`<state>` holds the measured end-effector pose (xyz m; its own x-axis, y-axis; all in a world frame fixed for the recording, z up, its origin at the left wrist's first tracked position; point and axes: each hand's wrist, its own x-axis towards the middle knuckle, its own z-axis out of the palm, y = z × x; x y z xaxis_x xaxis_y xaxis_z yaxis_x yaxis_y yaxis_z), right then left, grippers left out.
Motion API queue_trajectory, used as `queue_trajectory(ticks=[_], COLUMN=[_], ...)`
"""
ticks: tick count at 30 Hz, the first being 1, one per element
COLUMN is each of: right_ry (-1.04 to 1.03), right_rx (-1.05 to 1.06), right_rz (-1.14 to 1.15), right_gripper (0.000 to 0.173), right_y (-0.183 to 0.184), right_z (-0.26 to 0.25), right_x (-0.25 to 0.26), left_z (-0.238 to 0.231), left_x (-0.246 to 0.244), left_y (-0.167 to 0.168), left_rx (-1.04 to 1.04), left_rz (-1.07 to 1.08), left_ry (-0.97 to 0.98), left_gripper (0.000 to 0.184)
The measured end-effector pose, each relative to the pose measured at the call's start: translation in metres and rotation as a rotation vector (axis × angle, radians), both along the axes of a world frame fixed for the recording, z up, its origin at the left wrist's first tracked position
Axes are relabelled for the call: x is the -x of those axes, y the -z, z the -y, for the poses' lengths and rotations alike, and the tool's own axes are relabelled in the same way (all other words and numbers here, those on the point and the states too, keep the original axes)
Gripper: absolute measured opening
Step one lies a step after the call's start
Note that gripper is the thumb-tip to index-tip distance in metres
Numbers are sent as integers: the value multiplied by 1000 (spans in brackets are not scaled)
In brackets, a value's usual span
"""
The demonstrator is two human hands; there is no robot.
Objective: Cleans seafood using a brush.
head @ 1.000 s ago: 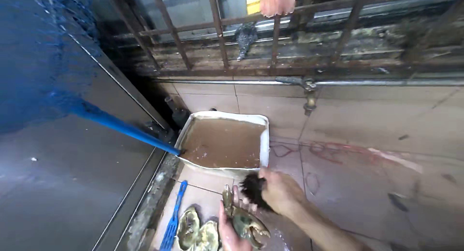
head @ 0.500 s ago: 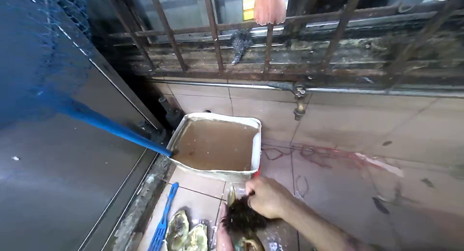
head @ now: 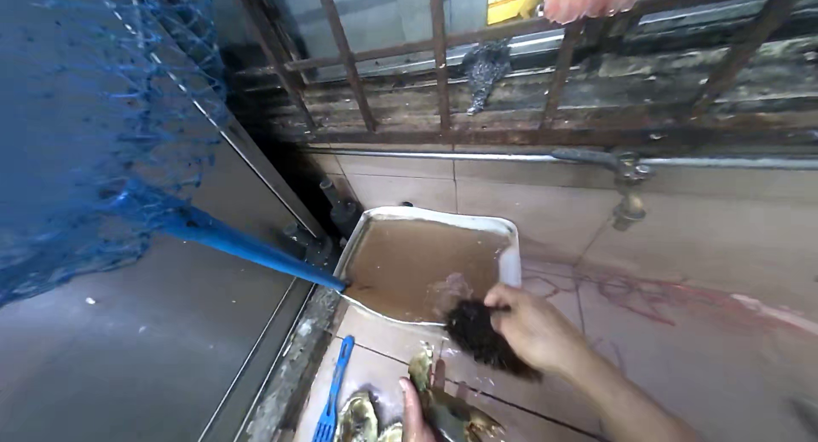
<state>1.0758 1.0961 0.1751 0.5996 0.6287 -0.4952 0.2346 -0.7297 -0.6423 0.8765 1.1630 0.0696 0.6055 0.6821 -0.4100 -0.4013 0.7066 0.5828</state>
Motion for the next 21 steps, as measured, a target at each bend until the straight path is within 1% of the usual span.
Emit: queue_trajectory(ticks=[2,3,5,6,8,9,10,11,13,14,15,17,19,21], right_ry=[21,31,116,161,216,210,173,132,172,216,282,459,602,761], right_rx=[-91,-94,-50,-46,-113,-161,-154,-85,87,169,182,71,-37,-109], right_rz=[-115,-81,101,164,182,167,145,145,234,244,264,342,327,293], right_gripper=[38,40,39,39,38,38,38,40,42,42,41,40,37,34], right_y=[12,19,23,18,-1,-8,-10,-7,5,7,8,6,-3,-4], right_z=[46,71,121,142,169,175,181,190,229,265,309,409,498,565], right_x=[40,57,68,63,62,68,74,79,76,70,69,92,134,178], left_z=[16,24,38,46,68,81,94,107,125,134,142,170,215,281], left_x=[-21,-28,-34,-35,-38,-43,-50,-55,-54,-49,-45,-46,-53,-61], left_y=[-11,-12,-11,-9,-7,-8,-10,-13,-19,-22,-26,-31,-33,-44], left_rx=[-67,-75,-48,-38,-52,-76,-107,-119,-157,-199,-247,-377,-483,-629], left_rz=[-46,-31,20,51,86,83,59,46,-9,-69,-139,-321,-432,-480], left_ry=[-74,-81,-99,-102,-56,-6,45,83,98,124,160,302,572,875], left_gripper=[61,64,63,62,64,68,71,73,66,62,59,50,44,41])
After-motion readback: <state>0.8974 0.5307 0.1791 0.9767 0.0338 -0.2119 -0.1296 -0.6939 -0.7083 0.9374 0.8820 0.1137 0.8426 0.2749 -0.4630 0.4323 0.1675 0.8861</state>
